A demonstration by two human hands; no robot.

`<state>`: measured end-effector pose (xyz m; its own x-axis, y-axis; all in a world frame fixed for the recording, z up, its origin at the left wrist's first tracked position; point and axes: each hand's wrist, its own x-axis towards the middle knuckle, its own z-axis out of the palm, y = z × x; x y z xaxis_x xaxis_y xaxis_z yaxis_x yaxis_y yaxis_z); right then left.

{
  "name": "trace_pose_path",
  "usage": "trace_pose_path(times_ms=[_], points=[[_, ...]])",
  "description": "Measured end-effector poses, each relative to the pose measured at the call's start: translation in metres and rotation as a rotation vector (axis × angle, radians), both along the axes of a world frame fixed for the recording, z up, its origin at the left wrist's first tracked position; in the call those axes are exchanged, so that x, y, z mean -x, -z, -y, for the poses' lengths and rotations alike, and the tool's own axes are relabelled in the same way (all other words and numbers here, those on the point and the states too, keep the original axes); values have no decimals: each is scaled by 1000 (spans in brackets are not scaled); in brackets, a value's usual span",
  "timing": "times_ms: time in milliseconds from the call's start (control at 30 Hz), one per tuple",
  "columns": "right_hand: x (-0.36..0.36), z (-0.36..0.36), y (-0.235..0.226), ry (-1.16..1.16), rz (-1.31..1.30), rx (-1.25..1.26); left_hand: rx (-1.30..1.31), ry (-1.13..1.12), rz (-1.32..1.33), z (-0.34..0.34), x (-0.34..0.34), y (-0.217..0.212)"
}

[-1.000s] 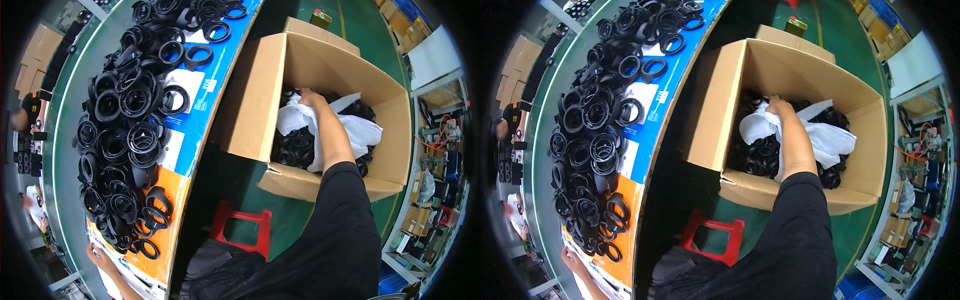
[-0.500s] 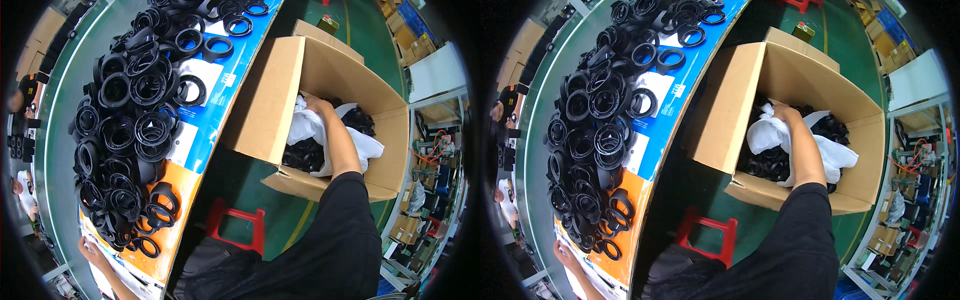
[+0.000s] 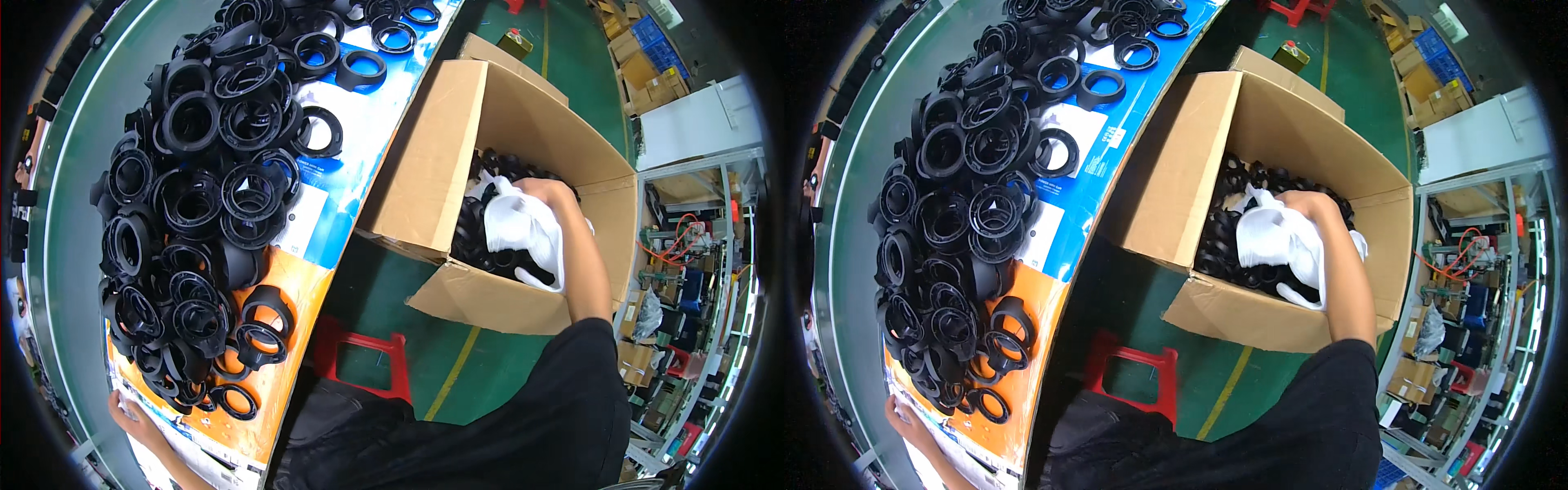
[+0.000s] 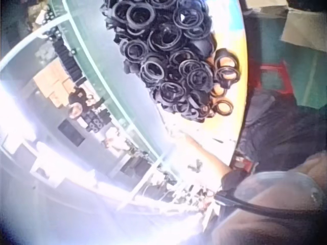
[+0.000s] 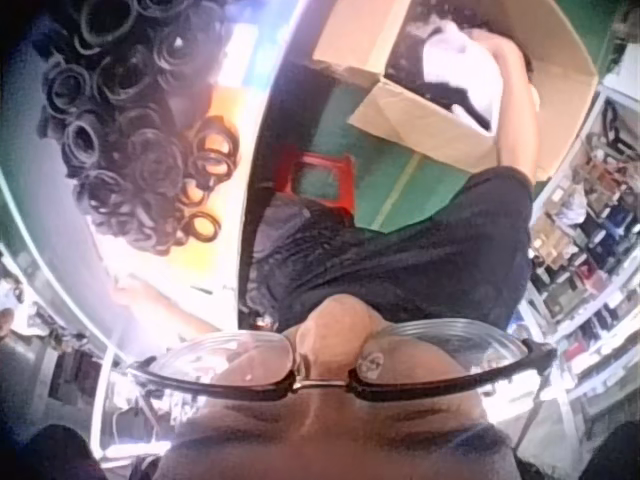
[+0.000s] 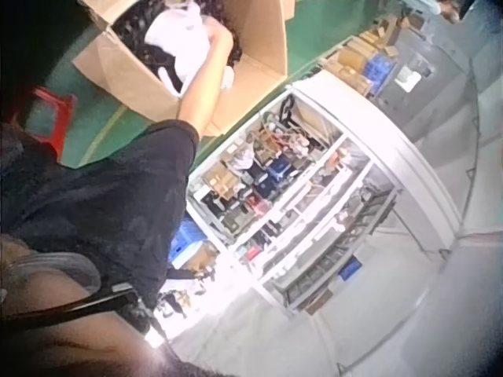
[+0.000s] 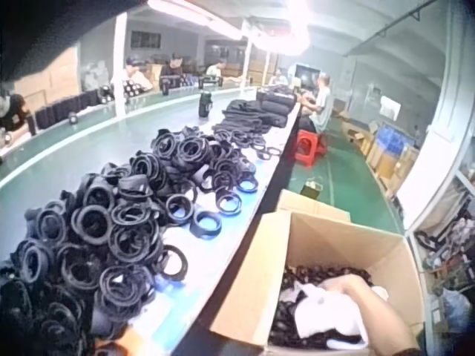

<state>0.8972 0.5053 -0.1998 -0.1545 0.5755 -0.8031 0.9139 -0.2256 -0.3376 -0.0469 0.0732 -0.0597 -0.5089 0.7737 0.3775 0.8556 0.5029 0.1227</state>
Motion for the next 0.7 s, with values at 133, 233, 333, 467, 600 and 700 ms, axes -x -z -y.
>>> trace_pose_path(times_ms=[133, 233, 333, 467, 600, 700], points=[[3, 41, -43, -92, 34, -148, -12, -9, 9, -3, -3, 2], [-6, 64, -49, 71, -164, -202, 2, -7, 3, 0, 2, 1], [-16, 61, -18, 87, -148, -211, 14, 18, -28, 2, 11, 1], [-18, 34, 31, -107, 270, -341, 59, 37, -57, -4, 7, 3], [39, -13, 75, -164, 368, -441, 31, 26, -55, 2, 2, 3], [52, -35, 82, 224, 103, -521, 30, 44, -65, -3, -1, 2]])
